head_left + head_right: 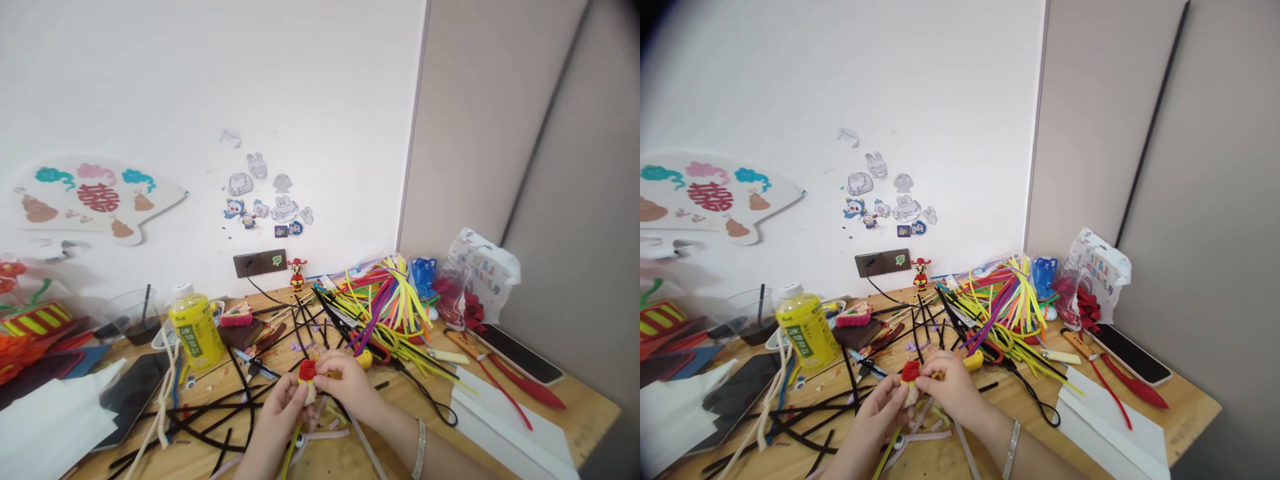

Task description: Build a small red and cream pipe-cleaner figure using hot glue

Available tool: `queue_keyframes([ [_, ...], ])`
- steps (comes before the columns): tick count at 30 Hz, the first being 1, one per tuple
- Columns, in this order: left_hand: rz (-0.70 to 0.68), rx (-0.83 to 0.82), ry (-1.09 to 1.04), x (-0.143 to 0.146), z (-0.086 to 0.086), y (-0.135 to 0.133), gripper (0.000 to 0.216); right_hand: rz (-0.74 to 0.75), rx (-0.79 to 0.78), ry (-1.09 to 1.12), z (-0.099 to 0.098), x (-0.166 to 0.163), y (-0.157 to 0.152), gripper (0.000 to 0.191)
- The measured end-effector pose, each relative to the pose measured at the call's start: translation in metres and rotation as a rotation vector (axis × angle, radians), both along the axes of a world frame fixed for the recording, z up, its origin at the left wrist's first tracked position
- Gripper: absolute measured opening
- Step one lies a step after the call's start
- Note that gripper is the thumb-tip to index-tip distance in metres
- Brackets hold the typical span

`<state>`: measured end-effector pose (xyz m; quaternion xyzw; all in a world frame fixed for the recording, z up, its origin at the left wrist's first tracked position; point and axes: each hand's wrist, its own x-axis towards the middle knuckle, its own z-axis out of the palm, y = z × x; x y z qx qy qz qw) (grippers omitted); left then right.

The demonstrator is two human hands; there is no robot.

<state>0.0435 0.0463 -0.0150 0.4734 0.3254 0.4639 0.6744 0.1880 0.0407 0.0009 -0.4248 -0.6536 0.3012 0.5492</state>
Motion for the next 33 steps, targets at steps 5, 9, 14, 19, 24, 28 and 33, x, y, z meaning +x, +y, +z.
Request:
queue_keyframes([
  [5,-0.001,-0.031,-0.03,0.0,-0.004,0.002,0.039,-0.054,0.009,-0.043,-0.005,-0.002,0.002,0.007],
  [9,0.016,-0.051,-0.037,-0.001,-0.004,0.003,0.037,-0.067,0.021,-0.075,-0.006,-0.004,0.004,0.008],
  [14,0.026,-0.068,-0.039,0.001,0.001,0.004,0.041,-0.07,0.033,-0.049,-0.006,-0.003,0.005,0.01],
  [19,0.028,-0.059,-0.045,0.003,0.006,-0.001,0.039,-0.075,0.028,-0.008,-0.012,-0.002,0.008,0.012],
  [24,0.029,-0.037,-0.036,0.001,0.011,-0.003,0.038,-0.071,0.024,-0.021,-0.013,-0.002,0.007,0.014],
  [28,0.081,-0.027,-0.031,-0.01,0.017,0.007,0.041,-0.136,0.075,-0.05,-0.005,0.006,0.008,0.013],
  [33,0.231,-0.051,-0.06,-0.042,0.03,0.024,0.044,-0.251,0.154,-0.095,0.003,0.02,0.011,0.022],
])
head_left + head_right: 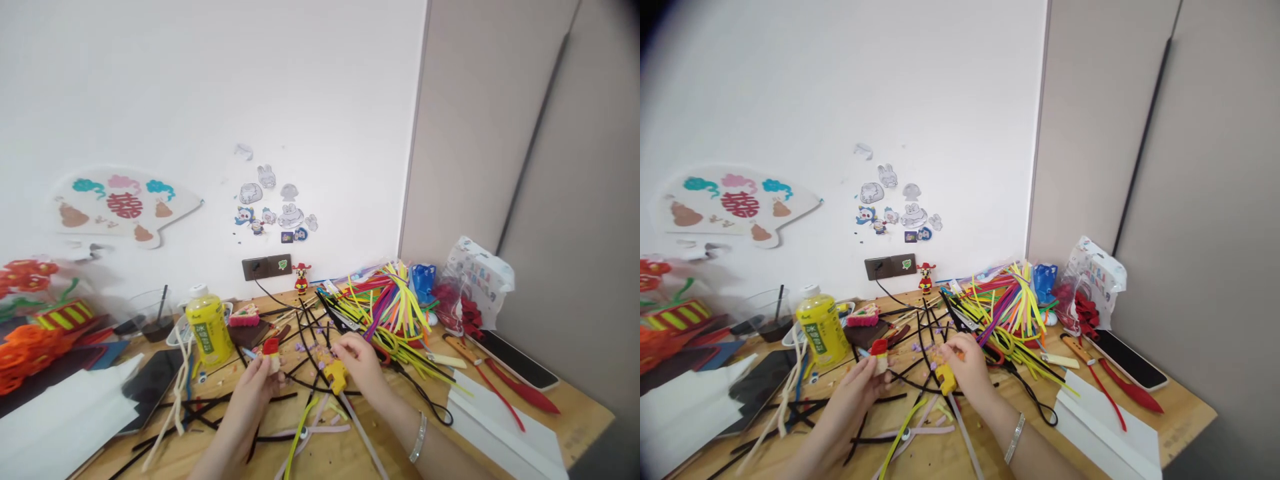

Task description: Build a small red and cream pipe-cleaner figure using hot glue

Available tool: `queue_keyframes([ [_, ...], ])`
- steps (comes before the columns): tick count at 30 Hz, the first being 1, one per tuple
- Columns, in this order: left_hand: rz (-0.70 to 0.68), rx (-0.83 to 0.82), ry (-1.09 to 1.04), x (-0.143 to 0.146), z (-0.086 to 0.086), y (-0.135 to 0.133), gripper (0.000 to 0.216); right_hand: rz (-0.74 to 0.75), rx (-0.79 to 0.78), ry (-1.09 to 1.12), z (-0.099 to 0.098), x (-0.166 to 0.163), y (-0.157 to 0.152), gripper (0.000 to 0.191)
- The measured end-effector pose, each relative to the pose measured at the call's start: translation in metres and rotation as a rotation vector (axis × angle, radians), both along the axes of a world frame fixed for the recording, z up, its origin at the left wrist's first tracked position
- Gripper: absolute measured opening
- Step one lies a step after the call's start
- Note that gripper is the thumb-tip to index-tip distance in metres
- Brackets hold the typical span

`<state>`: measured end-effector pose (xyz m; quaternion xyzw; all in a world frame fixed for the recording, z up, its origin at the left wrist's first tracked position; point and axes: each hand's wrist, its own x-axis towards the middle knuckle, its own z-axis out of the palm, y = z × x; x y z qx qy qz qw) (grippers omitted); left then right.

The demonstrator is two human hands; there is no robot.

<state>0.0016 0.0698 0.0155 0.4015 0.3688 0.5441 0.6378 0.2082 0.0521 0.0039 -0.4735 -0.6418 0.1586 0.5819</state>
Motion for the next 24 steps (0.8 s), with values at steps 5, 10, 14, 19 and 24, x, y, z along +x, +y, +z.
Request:
queue_keyframes([
  [5,0.029,-0.01,-0.001,-0.019,0.004,0.004,0.043,-0.038,0.049,-0.101,0.0,0.0,-0.001,0.023],
  [10,0.09,0.03,0.014,-0.02,-0.009,0.001,0.041,-0.03,0.105,-0.228,0.001,-0.007,-0.008,0.02],
  [14,0.148,0.049,0.051,-0.022,-0.018,-0.001,0.04,-0.015,0.159,-0.423,0.0,-0.012,-0.015,0.017],
  [19,0.184,0.053,0.176,-0.021,-0.023,-0.005,0.036,0.185,0.224,-0.795,-0.007,-0.017,-0.018,0.009],
  [24,0.222,0.092,0.291,-0.013,-0.025,-0.01,0.035,0.274,0.254,-0.991,-0.016,-0.019,-0.016,0.004],
])
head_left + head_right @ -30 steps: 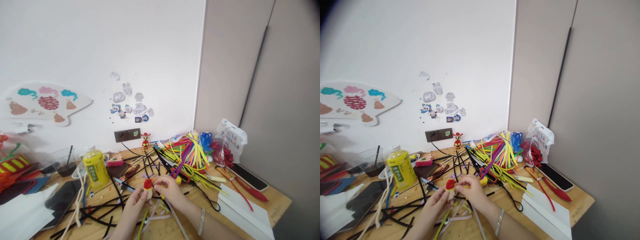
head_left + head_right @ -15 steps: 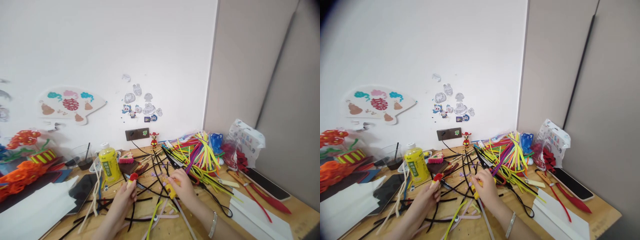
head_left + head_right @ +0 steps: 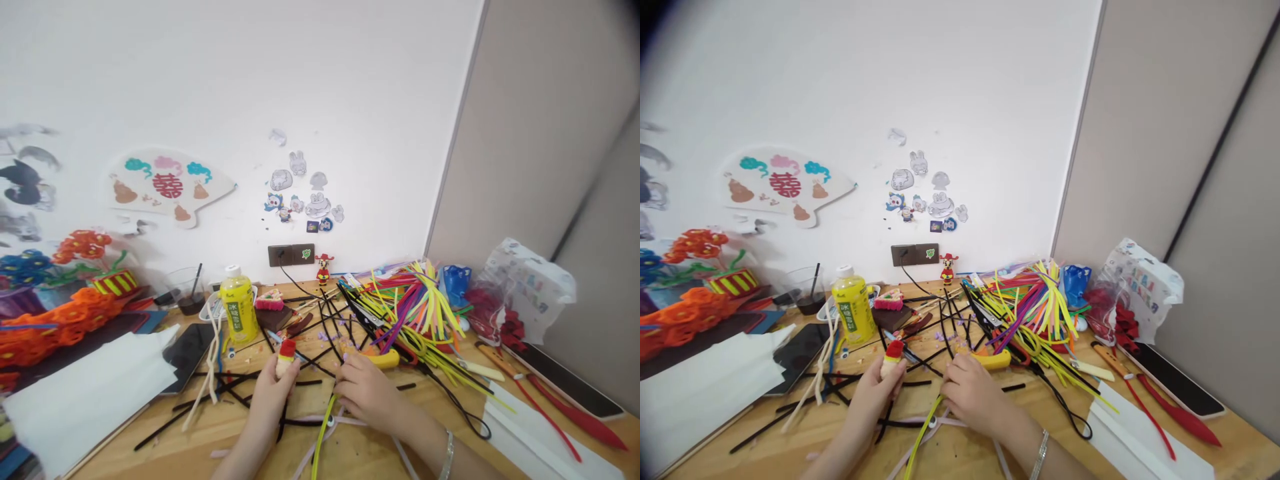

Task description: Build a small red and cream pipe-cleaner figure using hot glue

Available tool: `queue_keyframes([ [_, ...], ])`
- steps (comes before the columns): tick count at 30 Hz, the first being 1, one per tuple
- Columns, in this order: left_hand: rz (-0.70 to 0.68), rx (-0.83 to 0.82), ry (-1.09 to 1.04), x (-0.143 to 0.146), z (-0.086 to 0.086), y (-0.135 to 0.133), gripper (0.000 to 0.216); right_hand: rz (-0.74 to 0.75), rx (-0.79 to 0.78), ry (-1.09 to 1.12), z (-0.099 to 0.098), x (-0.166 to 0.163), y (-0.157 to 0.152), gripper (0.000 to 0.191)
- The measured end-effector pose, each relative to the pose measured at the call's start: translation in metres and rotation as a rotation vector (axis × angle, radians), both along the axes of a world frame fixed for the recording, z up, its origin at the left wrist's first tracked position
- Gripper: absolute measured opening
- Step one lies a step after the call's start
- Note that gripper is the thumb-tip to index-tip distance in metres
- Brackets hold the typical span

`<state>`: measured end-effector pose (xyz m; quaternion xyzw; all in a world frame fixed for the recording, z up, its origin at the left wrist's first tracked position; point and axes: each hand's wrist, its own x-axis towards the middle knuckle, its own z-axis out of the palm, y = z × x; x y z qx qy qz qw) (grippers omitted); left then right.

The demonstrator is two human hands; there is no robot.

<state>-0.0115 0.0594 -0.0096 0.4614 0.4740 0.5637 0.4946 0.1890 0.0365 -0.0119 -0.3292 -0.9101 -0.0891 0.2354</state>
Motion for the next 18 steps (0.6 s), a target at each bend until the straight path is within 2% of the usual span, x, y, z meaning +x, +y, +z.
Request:
queue_keyframes([
  [11,0.073,0.026,0.049,-0.0015,-0.0013,0.0044,0.042,-0.012,0.058,0.013,-0.0029,-0.0083,-0.0057,0.014],
  [18,0.093,0.0,0.096,-0.0026,-0.0031,0.003,0.041,-0.126,0.063,0.14,0.0036,-0.0056,-0.0021,0.013],
])
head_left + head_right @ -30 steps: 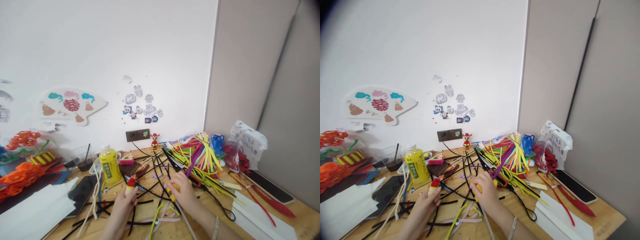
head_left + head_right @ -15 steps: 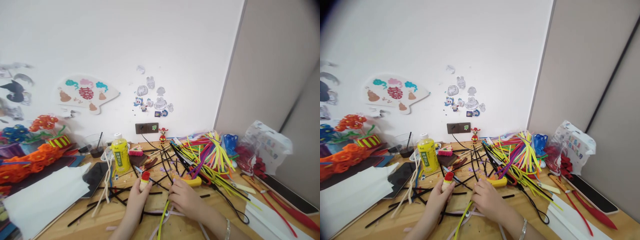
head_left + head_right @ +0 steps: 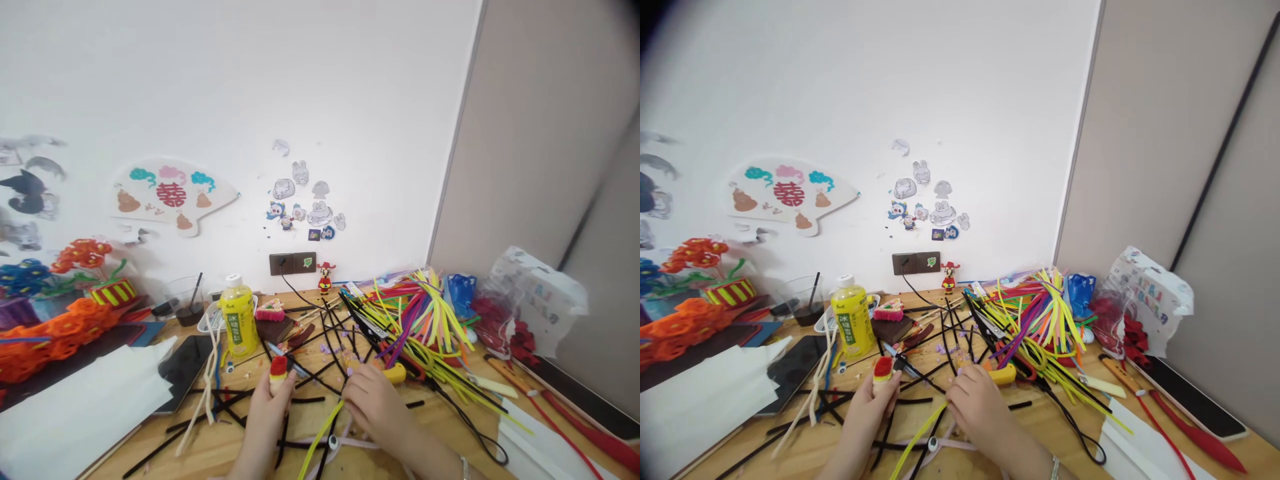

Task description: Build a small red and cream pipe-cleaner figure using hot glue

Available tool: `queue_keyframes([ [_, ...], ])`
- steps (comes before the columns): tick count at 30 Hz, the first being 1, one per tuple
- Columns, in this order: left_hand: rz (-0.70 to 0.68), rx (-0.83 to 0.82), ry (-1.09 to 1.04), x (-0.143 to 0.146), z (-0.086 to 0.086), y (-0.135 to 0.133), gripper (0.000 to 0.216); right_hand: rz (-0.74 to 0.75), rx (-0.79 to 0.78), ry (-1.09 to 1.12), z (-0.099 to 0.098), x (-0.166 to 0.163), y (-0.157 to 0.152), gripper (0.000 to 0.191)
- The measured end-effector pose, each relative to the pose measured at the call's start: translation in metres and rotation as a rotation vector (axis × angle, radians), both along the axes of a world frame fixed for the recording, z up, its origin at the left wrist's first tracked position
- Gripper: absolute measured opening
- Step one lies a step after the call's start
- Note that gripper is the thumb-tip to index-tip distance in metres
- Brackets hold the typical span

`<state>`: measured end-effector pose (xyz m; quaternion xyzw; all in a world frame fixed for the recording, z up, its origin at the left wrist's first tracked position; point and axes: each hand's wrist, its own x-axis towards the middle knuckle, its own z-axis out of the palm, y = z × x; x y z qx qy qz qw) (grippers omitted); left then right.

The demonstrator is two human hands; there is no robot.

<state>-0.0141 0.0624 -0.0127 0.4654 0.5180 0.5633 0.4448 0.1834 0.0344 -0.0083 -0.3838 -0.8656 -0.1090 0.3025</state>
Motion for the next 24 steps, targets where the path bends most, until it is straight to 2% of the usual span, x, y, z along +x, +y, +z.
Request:
queue_keyframes([
  [4,0.023,0.01,0.061,-0.004,0.008,-0.001,0.04,-0.064,0.009,0.091,0.002,0.003,0.0,0.014],
  [10,0.098,0.107,0.184,-0.017,0.022,-0.002,0.039,-0.25,-0.054,0.291,-0.002,0.009,0.005,0.015],
  [13,0.12,0.149,0.312,-0.017,0.023,-0.003,0.039,-0.311,-0.065,0.332,-0.001,0.012,0.006,0.015],
  [16,0.117,0.168,0.488,-0.023,0.026,0.0,0.028,-0.335,-0.027,0.34,0.001,0.015,0.008,0.015],
  [19,0.114,0.119,0.682,-0.048,0.034,0.01,0.014,-0.331,0.008,0.355,0.002,0.018,0.01,0.015],
  [21,0.164,0.051,0.834,-0.072,0.038,0.017,0.008,-0.32,0.005,0.356,0.001,0.018,0.01,0.014],
  [24,0.199,-0.04,1.019,-0.101,0.037,0.024,0.006,-0.312,-0.028,0.339,0.0,0.016,0.009,0.014],
])
